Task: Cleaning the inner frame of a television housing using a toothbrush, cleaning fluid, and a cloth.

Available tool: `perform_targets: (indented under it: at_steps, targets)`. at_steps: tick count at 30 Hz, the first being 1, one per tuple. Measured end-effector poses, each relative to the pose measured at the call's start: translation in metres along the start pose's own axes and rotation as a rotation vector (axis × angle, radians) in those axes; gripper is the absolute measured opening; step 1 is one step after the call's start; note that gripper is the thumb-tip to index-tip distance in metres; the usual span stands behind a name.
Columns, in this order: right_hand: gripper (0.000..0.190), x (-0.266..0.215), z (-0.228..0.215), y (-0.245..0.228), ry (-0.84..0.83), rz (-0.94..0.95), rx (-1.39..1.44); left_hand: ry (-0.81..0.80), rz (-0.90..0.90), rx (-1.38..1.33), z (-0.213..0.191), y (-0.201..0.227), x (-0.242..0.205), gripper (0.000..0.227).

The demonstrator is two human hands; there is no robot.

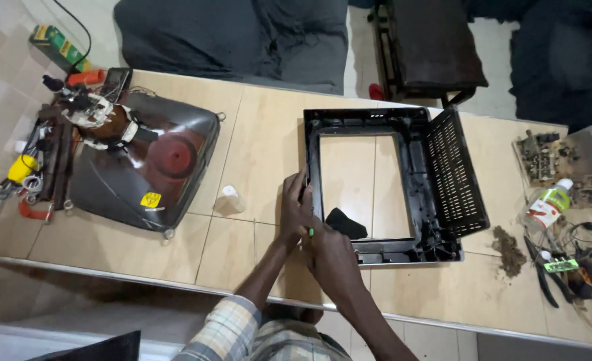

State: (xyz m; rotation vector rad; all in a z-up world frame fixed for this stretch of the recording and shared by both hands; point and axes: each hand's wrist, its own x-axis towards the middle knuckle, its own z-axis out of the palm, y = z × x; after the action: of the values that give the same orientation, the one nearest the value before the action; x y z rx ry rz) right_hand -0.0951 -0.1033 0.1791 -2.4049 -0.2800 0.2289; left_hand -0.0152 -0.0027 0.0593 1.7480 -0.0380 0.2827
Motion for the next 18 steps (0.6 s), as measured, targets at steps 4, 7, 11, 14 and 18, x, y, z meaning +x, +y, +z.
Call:
perform_targets:
  at_steps: [4,7,11,14,18]
  targets:
    - [0.033,-0.009,0.007,0.003,-0.047,0.100,-0.077,0.026,0.080,0.035,0.010,-0.041,0.006,0.048]
    - [0.032,-0.008,0.014,0.012,0.003,0.178,-0.133,0.043,0.125,0.043,0.008,-0.048,0.003,0.048]
    - [0.020,0.006,0.013,0.007,0.129,0.067,-0.021,-0.014,0.004,0.006,0.005,-0.025,0.009,0.055]
    - [0.030,0.000,0.025,-0.002,0.059,0.163,-0.038,-0.031,-0.031,-0.001,0.000,-0.017,0.001,0.060]
    - [0.020,-0.011,0.040,0.008,0.304,-0.018,-0.004,0.005,0.062,0.011,0.008,-0.044,0.010,0.049]
